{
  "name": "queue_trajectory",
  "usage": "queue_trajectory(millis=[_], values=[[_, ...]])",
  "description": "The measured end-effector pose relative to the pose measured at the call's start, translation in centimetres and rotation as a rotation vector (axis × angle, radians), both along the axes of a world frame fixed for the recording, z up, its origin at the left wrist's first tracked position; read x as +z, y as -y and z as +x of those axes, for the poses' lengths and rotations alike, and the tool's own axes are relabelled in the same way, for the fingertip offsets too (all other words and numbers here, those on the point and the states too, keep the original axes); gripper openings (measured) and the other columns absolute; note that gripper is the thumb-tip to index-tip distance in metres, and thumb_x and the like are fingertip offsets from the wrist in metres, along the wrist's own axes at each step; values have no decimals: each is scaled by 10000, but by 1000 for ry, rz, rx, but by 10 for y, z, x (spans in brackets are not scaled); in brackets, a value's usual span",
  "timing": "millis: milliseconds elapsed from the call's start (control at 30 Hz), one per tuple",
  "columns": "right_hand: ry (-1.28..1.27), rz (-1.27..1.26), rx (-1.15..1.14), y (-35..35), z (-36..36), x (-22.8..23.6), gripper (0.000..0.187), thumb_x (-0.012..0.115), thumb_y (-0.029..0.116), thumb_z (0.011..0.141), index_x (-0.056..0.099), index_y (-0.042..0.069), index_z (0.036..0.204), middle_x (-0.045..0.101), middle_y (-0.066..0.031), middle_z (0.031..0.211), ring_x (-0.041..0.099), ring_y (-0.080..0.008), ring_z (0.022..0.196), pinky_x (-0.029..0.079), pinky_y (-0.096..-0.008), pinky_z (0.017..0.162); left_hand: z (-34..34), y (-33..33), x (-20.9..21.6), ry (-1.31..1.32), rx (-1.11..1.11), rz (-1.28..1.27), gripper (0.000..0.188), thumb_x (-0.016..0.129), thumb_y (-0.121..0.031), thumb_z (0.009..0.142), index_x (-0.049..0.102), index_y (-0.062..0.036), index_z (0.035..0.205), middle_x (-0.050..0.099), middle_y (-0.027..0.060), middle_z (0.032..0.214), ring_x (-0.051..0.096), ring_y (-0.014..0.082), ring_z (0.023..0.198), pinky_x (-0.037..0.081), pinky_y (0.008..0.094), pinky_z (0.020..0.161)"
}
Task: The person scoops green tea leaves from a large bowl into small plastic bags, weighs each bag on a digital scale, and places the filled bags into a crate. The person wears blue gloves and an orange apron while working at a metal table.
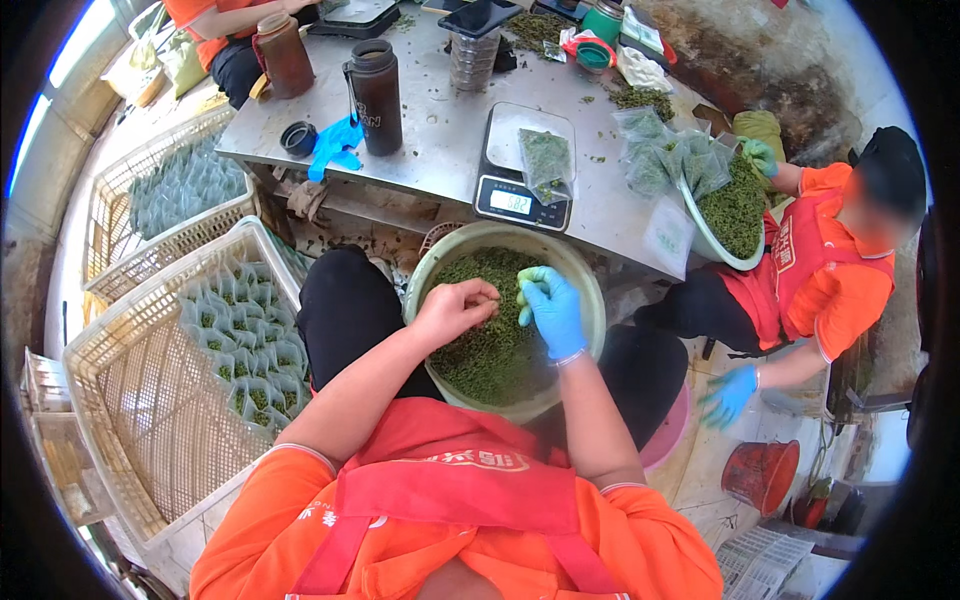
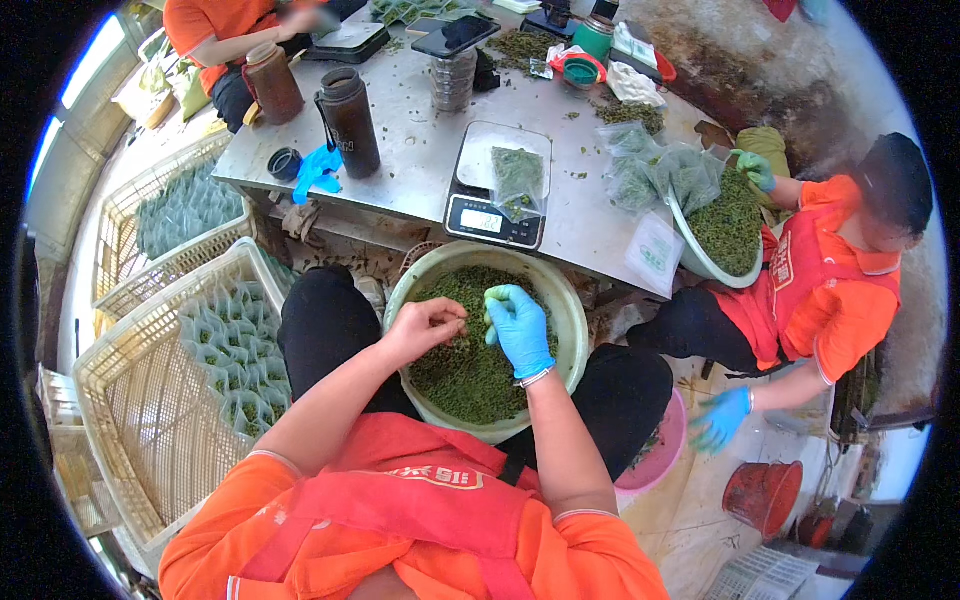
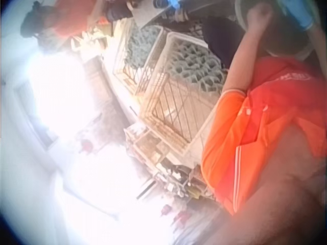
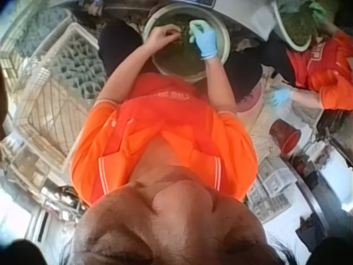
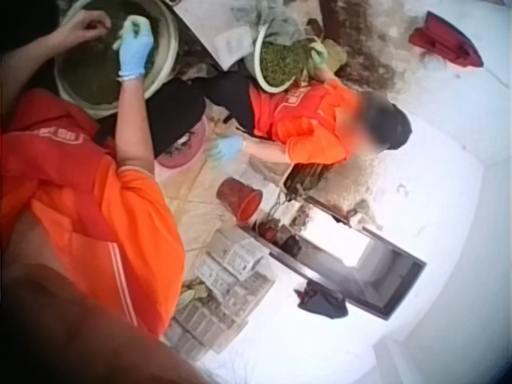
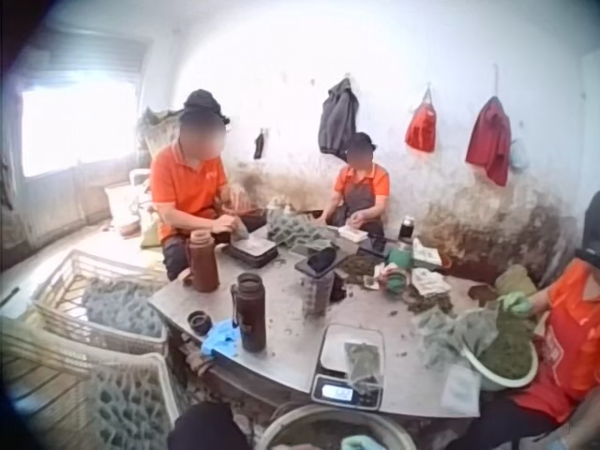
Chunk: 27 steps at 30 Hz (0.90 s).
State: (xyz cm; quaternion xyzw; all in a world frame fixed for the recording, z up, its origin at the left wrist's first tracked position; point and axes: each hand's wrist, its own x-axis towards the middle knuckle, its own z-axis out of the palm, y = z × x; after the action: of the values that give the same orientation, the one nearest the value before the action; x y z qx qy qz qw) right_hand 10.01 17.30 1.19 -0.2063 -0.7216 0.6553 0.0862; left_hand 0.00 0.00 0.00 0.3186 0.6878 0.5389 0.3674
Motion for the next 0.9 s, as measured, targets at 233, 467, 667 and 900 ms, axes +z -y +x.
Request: queue_trajectory(millis=[233, 467, 667, 900], values=[[-20, -228, 140, 26, -6, 20, 460, 664, 155, 826, 505, 48, 1245, 592, -53, 865, 556, -86, 564, 463, -225, 490, -11, 2, 4, 319, 209, 287, 216, 583, -83, 881, 532, 28, 1058, 662, 97, 925, 612, 105, 803, 501, 240, 654], [24, -167, 24, 24, 2, 5, 185, 630, 84, 827, 607, 20, 998, 576, -14, 661, 542, -74, 510, 422, -220, 444, -6, 6, 6, 224, 313, 277, 189, 593, -68, 855, 564, -7, 1031, 670, 73, 899, 609, 101, 698, 487, 232, 628], [34, 441, -118, -4, -18, 26, 453, 662, 203, 802, 538, 140, 1234, 615, -69, 744, 578, -150, 652, 479, -303, 620, 6, 11, 12, -377, 43, -33, 267, 667, -193, 797, 612, -70, 1027, 681, 56, 809, 644, 124, 695, 513, 272, 649], [208, 807, -197, -35, -84, 43, 439, 627, 219, 791, 518, 154, 1211, 646, -140, 796, 626, -340, 736, 489, -421, 657, 2, 11, 20, -481, 39, -36, 290, 667, -241, 797, 613, -95, 1042, 687, 45, 870, 647, 168, 683, 517, 303, 634]])
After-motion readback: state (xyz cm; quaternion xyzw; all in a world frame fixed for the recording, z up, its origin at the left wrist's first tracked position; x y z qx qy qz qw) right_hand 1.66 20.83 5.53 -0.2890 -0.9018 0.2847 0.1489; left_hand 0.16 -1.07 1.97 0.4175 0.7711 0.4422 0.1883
